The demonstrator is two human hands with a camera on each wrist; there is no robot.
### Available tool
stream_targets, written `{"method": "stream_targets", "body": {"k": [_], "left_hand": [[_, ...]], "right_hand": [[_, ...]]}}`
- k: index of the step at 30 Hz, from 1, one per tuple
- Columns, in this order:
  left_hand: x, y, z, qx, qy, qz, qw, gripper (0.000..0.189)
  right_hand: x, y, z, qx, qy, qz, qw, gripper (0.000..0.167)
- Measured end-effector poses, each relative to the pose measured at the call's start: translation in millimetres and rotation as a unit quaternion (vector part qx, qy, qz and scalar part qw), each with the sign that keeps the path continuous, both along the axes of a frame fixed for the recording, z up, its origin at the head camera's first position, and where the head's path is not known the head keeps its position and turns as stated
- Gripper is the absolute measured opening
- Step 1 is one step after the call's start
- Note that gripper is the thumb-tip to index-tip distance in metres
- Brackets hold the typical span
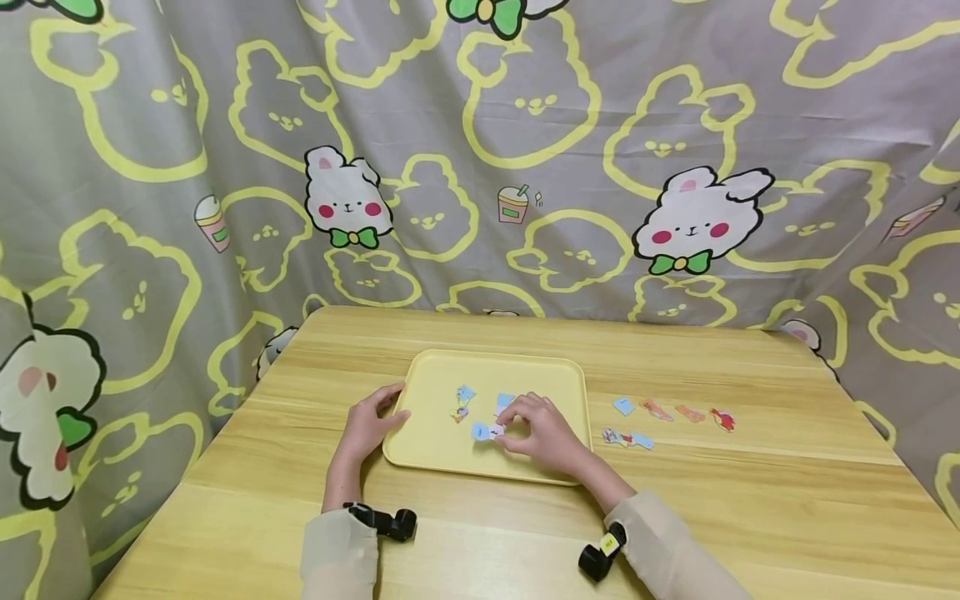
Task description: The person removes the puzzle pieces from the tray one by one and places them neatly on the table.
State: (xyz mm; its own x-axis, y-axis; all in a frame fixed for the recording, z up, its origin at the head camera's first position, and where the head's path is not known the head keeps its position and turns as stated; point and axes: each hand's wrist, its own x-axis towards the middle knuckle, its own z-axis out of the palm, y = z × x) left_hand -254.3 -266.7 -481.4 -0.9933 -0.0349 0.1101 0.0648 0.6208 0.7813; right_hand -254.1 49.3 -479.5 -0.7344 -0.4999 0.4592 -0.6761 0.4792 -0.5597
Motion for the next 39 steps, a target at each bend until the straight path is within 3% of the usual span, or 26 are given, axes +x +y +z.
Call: {"method": "stream_targets", "body": {"k": [23,39], "left_hand": [[-1.0,-0.1,-0.6,-0.002,-0.012,0.002,0.9999,0.053],[0.6,-0.2,-0.5,-0.011,-0.003,-0.003,0.9999,0.052]], "right_hand": [[5.3,24,3.4,0.009,0.004,-0.039,0.9992,0.02],[8.0,41,5.0,0.013,0.018,-0.058,0.9981,0.019]]}}
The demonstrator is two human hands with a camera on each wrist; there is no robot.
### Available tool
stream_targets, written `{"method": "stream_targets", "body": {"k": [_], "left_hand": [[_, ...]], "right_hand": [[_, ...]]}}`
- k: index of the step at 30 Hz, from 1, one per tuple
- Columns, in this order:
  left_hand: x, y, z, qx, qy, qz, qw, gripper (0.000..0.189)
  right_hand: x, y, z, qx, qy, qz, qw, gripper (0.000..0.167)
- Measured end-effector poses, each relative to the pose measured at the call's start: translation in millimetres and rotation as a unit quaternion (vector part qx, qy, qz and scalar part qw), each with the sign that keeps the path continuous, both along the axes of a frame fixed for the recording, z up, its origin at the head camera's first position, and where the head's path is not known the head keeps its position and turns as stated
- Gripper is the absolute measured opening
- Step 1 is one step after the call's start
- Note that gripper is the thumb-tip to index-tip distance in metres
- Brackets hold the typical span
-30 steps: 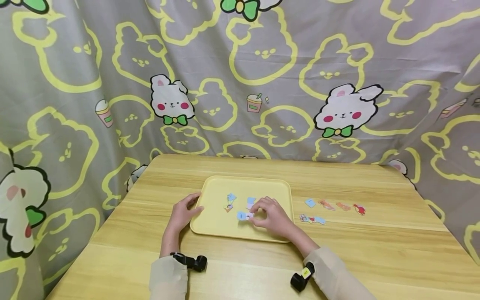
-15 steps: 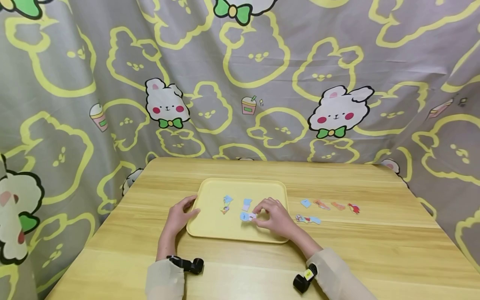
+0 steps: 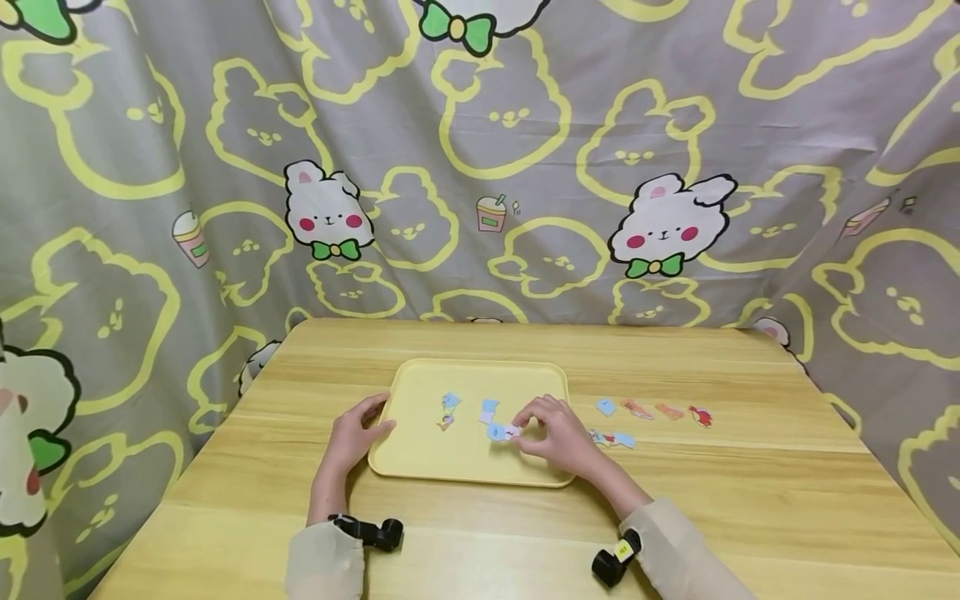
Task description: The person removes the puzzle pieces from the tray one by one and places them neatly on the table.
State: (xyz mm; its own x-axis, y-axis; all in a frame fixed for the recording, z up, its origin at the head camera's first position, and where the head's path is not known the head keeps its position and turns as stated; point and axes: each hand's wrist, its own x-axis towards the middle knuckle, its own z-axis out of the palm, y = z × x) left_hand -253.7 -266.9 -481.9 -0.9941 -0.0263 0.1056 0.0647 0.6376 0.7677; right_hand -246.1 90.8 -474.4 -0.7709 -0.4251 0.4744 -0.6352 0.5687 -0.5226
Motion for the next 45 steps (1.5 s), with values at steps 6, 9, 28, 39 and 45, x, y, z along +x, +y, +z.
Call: {"method": "stream_targets", "body": {"k": [6,9,28,39,45], "left_hand": [[0.7,0.6,-0.3,-0.003,-0.002,0.0,1.0,0.052],[1.0,0.4,-0.3,-0.003,-0.004,0.0,1.0,0.052],[0.9,0.0,0.0,-0.007,-0.005,0.001,1.0,0.052],[1.1,-2.1,0.9,-0.011,-0.014,-0.012,0.9998,0.054],[0.8,-1.5,-0.3,-0.013,-0.012,-0.013,0.9998,0.054]], "right_hand": [[0.7,7,-2.2,-0.01,0.007,0.0,0.9999,0.02],[1.1,11,-3.1,-0.013,0.004,-0.005,0.9999,0.02],[6.1,38,-1.1,-0.02,0.0,-0.038,0.9991,0.018],[7.5,53,-0.6,-0.019,-0.001,-0.049,0.9986,0.017],[7.1,64,-3.2,-0.021,0.01,-0.058,0.9981,0.018]]}}
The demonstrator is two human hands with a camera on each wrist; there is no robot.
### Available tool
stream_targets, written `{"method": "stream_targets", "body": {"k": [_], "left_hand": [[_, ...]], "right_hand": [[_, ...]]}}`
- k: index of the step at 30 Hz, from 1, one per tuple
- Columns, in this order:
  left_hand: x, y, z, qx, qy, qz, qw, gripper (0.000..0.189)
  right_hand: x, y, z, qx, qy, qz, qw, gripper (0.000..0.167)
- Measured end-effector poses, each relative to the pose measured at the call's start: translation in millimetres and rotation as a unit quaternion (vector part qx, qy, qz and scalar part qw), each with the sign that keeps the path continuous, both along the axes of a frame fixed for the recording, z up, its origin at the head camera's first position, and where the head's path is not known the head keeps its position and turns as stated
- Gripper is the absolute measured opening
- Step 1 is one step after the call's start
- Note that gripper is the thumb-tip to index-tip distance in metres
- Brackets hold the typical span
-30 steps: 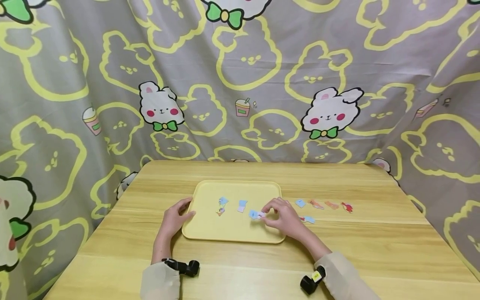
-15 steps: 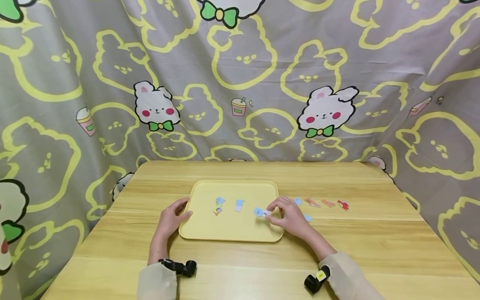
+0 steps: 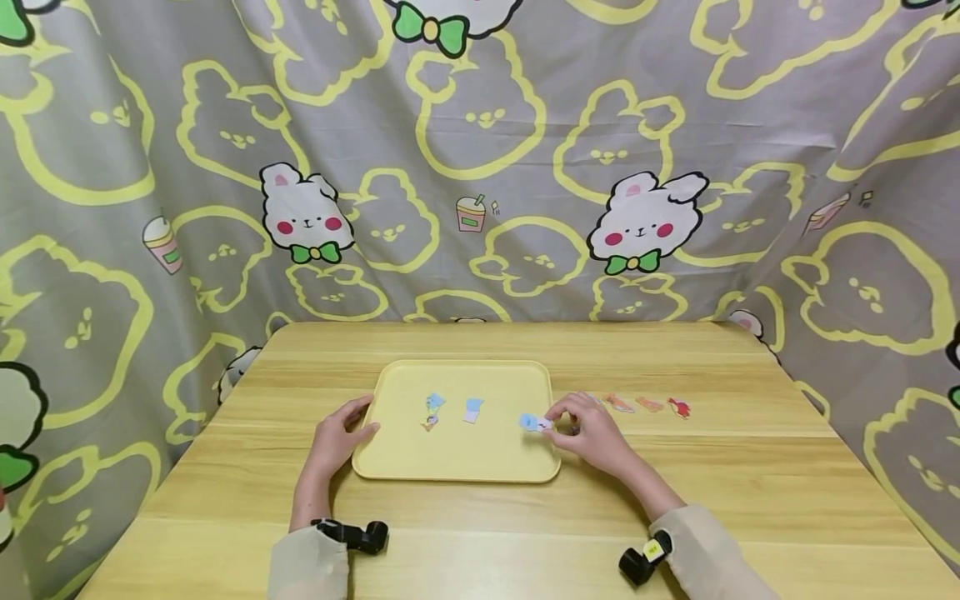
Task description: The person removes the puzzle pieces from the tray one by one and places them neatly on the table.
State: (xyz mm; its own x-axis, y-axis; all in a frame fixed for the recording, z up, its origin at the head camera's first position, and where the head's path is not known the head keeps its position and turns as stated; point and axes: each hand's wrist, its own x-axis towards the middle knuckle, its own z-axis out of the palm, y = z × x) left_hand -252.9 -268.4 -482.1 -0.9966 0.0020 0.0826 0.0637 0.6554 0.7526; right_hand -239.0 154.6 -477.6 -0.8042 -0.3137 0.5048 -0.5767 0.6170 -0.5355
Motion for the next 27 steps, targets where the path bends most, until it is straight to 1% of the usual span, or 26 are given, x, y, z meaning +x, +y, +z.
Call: {"method": "stream_targets", "body": {"k": [9,16,22,27], "left_hand": [[-0.2,0.3,0.4,0.004,-0.001,-0.001,1.0,0.054],[0.9,-0.4,1.0,0.001,0.005,-0.001,1.0,0.054],[1.5,-0.4,0.7,0.002,0.007,-0.004,1.0,0.054],[1.9,0.4,0.9,0.004,0.006,-0.006,1.0,0.054]], "right_hand": [[1.3,19,-3.1,-0.011,-0.006,-0.01,0.9999,0.017],[3.6,29,-5.3,-0.014,-0.009,-0.022,0.9996,0.018],[5.8,38,-6.3,0.006,0.005,-0.039,0.9992,0.018],[7.0,48,-6.9,0.005,0.008,-0.051,0.9987,0.019]]}}
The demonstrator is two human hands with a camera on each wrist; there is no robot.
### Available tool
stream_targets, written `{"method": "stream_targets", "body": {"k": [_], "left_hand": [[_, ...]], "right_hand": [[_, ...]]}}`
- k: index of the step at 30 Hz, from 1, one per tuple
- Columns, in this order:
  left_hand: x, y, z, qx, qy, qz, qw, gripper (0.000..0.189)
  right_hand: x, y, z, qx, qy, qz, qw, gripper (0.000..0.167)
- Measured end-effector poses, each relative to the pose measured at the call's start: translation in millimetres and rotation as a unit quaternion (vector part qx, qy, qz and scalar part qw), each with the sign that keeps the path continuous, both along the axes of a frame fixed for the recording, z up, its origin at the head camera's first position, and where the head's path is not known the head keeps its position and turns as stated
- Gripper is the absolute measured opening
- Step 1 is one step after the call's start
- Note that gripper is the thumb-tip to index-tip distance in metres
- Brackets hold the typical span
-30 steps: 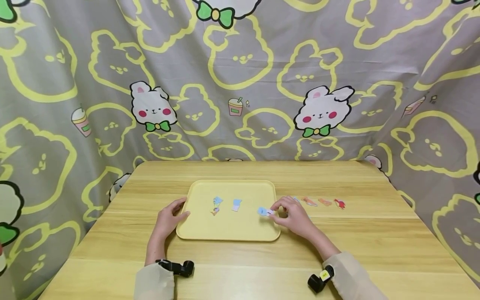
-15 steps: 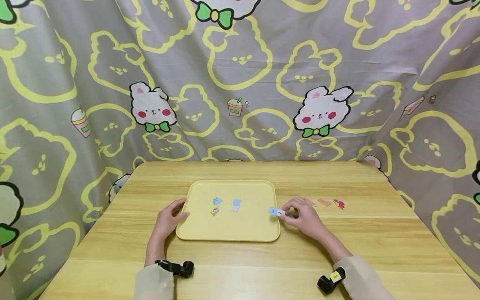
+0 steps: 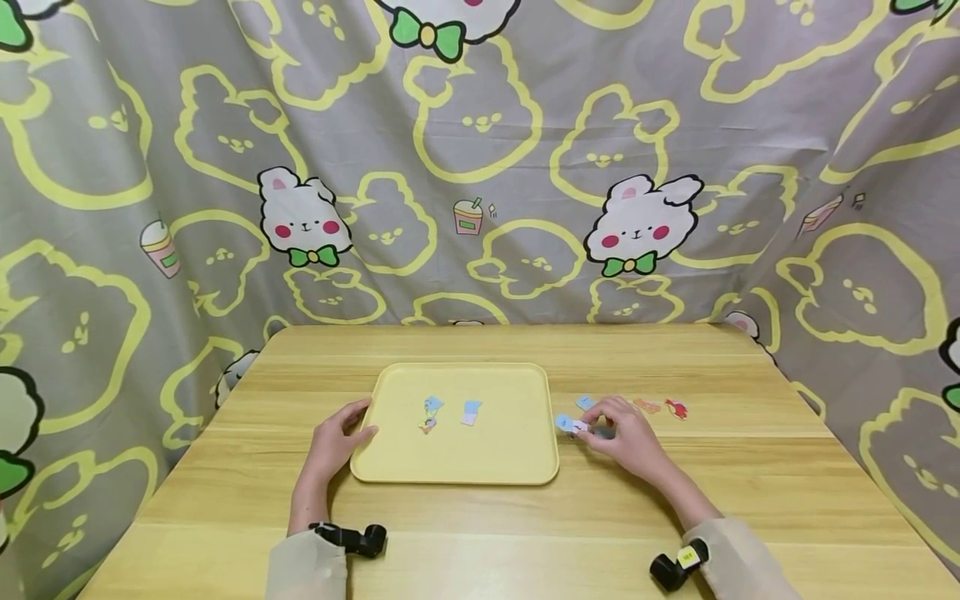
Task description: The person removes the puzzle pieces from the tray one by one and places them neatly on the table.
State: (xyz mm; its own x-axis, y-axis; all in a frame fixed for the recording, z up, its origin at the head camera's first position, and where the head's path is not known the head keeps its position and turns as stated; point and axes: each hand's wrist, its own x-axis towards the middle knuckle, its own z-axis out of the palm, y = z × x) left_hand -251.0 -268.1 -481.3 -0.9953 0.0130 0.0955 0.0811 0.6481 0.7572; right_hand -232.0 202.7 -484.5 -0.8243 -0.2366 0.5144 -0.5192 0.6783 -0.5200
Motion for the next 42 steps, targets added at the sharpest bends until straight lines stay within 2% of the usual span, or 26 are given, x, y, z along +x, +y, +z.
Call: {"method": "stream_targets", "body": {"k": [6,15,27,37,42], "left_hand": [[-0.5,0.4,0.1,-0.004,-0.002,0.002,1.0,0.054],[-1.4,0.9,0.4,0.004,-0.013,0.002,0.9999,0.055],[-1.2,-0.5,1.3,-0.006,-0.012,0.002,0.9999,0.055],[-1.2,-0.1,0.2,-0.008,-0.005,0.002,1.0,0.054],[-1.5,-0.9,-0.2,-0.009,-0.002,0.002,1.0,0.054]], "right_hand": [[2.1,10,-1.6,-0.003,-0.017,-0.016,0.9997,0.018],[5.4,23,-2.6,0.007,-0.008,-0.04,0.9991,0.019],[9.3,46,-5.9,0.01,-0.034,-0.066,0.9972,0.018],[13.5,59,-6.6,0.026,-0.004,-0.08,0.9964,0.019],[15.8,64,-7.0,0.031,-0.003,-0.086,0.9958,0.019]]}}
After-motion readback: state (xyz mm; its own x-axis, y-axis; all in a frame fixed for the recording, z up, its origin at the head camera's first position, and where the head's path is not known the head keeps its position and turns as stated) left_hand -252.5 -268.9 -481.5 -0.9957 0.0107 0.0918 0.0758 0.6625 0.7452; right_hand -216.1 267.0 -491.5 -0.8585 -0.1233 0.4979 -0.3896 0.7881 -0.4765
